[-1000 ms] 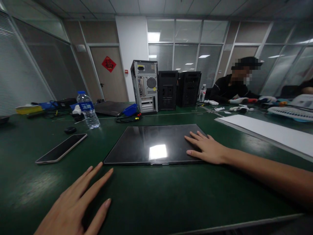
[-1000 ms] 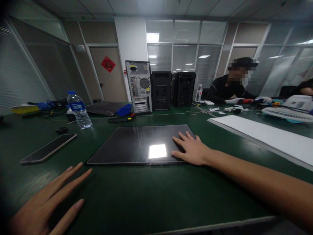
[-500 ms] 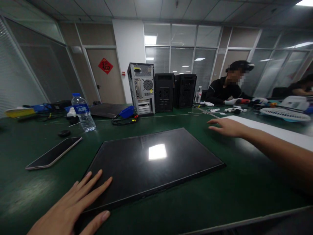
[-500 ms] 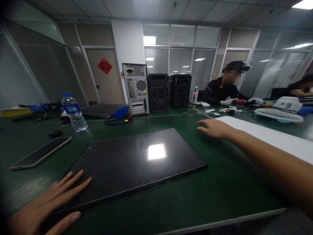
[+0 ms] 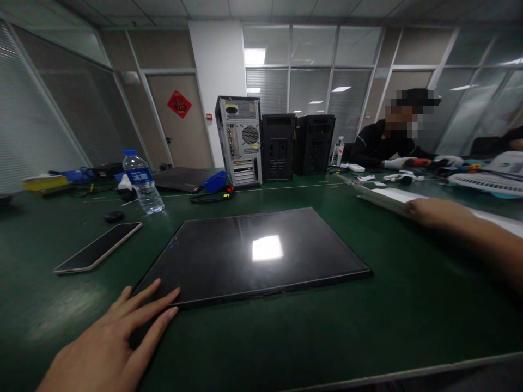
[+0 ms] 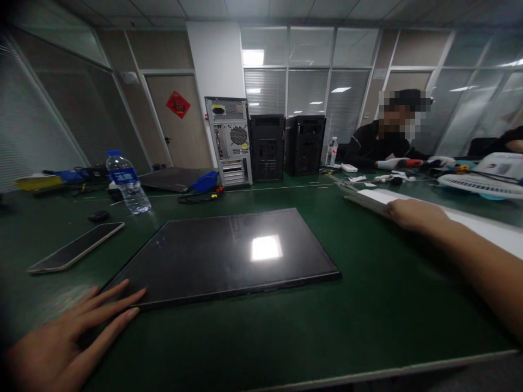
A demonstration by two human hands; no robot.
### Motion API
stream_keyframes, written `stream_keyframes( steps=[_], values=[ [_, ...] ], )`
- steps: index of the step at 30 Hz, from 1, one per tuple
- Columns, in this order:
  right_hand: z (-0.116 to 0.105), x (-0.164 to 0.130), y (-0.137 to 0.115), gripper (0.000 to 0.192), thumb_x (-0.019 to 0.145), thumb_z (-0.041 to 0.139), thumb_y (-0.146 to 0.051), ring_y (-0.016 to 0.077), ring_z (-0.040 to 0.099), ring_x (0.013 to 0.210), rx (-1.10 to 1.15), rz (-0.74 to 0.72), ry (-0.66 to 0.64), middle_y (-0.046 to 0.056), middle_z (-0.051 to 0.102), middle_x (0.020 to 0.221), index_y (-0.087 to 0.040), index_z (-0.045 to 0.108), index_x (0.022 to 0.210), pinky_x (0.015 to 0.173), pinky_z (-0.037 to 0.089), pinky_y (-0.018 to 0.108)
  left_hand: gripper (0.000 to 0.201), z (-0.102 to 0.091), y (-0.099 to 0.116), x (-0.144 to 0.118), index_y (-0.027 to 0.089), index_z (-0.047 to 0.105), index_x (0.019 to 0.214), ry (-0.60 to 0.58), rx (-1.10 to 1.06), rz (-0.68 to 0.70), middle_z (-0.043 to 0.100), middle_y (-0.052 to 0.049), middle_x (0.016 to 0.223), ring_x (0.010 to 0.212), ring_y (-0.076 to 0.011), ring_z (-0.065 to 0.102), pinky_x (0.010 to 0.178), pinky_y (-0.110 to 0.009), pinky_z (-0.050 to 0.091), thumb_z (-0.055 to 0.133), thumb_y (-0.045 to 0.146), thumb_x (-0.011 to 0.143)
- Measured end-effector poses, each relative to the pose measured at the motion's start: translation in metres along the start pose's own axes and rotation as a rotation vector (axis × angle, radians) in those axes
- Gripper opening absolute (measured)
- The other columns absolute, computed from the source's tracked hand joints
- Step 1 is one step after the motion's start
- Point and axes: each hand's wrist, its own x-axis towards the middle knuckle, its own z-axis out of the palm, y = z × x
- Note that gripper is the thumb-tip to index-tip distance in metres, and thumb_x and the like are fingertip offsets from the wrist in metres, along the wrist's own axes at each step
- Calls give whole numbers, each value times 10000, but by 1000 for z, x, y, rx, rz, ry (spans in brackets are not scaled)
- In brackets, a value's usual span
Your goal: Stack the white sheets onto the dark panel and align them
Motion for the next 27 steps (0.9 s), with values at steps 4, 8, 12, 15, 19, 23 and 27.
stream_keyframes(
  steps=[4, 8, 12, 15, 19, 23, 27],
  values=[
    [-25, -7, -70, 450, 982, 472, -447, 271, 679, 798, -100, -50, -118, 268, 707, 1025, -125, 727, 1168, 693, 429, 432, 431, -9, 11, 6, 436, 687, 1301, -108, 69, 24, 582, 30, 1468, 1405, -379, 462, 1076, -637, 463, 464, 594, 968],
    [-44, -32, -162, 551, 1022, 313, -428, 324, 687, 917, -97, -323, -69, 215, 703, 1147, -186, 549, 1458, 806, 489, 491, 444, -20, 26, 16, 434, 661, 1334, -169, -19, 106, 556, 44, 1482, 1412, -344, 452, 1098, -608, 443, 410, 569, 994],
    [-45, -67, -249, 579, 1006, 304, -379, 354, 636, 1164, 24, -622, -31, 155, 591, 1420, -237, 429, 1553, 939, 515, 525, 469, -25, 34, 17, 365, 647, 1371, -145, -90, 105, 573, 15, 1476, 1403, -301, 477, 1131, -528, 429, 423, 554, 1004],
    [-39, -92, -302, 566, 1011, 319, -350, 349, 564, 1298, 85, -779, -126, 149, 516, 1501, -215, 439, 1547, 1042, 481, 544, 558, -26, 36, 13, 302, 557, 1467, -110, -86, 51, 542, -27, 1509, 1383, -294, 510, 1142, -498, 427, 455, 573, 990],
    [-34, -119, -350, 489, 1037, 326, -381, 339, 645, 1181, 124, -897, -212, 159, 607, 1399, -219, 591, 1414, 933, 549, 524, 695, -28, 38, 10, 226, 398, 1571, -91, -62, -19, 495, -85, 1549, 1365, -301, 534, 1137, -490, 443, 445, 593, 982],
    [-37, -128, -373, 436, 1030, 382, -408, 329, 682, 1072, 100, -925, -224, 155, 686, 1248, -215, 665, 1300, 862, 560, 490, 719, -30, 42, 9, 223, 309, 1607, -54, -58, -25, 441, -95, 1589, 1392, -307, 503, 1140, -492, 444, 430, 572, 990],
    [-39, -126, -382, 454, 1032, 374, -459, 331, 682, 992, 35, -872, -241, 161, 704, 1129, -198, 679, 1246, 801, 551, 483, 689, -33, 45, 11, 262, 363, 1585, -42, -52, -39, 475, -72, 1574, 1393, -312, 509, 1144, -525, 434, 452, 578, 979]
  ],
)
